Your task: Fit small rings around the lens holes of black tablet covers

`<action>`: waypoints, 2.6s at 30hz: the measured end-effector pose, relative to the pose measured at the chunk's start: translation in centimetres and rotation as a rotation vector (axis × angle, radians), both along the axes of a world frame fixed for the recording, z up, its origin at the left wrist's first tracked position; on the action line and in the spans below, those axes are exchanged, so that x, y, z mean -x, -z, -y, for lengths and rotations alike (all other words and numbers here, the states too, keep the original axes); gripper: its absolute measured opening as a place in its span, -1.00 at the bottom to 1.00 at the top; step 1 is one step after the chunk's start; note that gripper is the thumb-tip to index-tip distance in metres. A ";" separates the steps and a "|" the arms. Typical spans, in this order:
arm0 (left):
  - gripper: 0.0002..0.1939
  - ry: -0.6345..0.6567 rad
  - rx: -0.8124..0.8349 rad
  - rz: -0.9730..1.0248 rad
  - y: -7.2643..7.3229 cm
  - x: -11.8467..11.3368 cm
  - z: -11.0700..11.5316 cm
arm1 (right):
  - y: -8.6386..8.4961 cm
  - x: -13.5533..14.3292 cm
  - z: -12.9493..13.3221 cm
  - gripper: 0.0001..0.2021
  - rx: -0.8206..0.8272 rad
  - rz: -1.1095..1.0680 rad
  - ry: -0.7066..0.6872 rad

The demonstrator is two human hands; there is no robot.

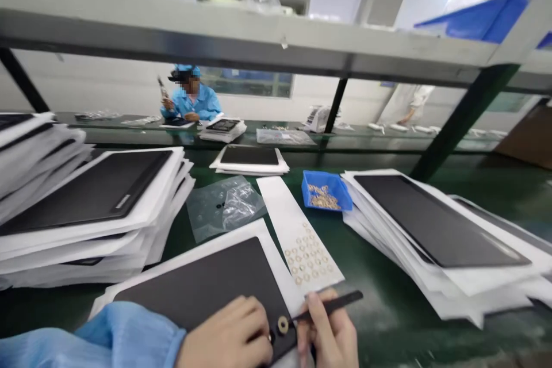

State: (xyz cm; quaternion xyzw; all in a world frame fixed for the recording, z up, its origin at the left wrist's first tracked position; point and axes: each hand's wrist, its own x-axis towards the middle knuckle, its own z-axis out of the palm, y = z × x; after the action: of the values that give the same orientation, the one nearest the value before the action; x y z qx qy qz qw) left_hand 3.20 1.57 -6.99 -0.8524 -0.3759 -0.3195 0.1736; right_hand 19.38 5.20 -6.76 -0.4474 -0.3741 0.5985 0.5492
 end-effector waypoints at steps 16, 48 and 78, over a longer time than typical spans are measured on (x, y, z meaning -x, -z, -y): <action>-0.72 0.186 0.405 -0.059 -3.8 1.8 1.1 | 0.2 0.2 1.0 -0.68 -0.234 -0.009 0.029; -0.67 0.162 0.439 -0.118 -4.2 1.3 1.1 | -0.3 0.1 1.4 -0.71 -0.247 0.069 0.013; -0.64 0.135 0.425 -0.112 -4.4 1.0 0.9 | 1.4 0.5 2.8 -0.84 -0.693 0.426 0.260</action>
State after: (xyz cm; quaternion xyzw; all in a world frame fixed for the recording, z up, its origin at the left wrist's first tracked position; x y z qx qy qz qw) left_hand 2.19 0.66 -2.55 -0.9094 -0.3665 -0.1962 -0.0109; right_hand 18.89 2.44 -8.12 -0.3934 -0.5989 0.2573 0.6483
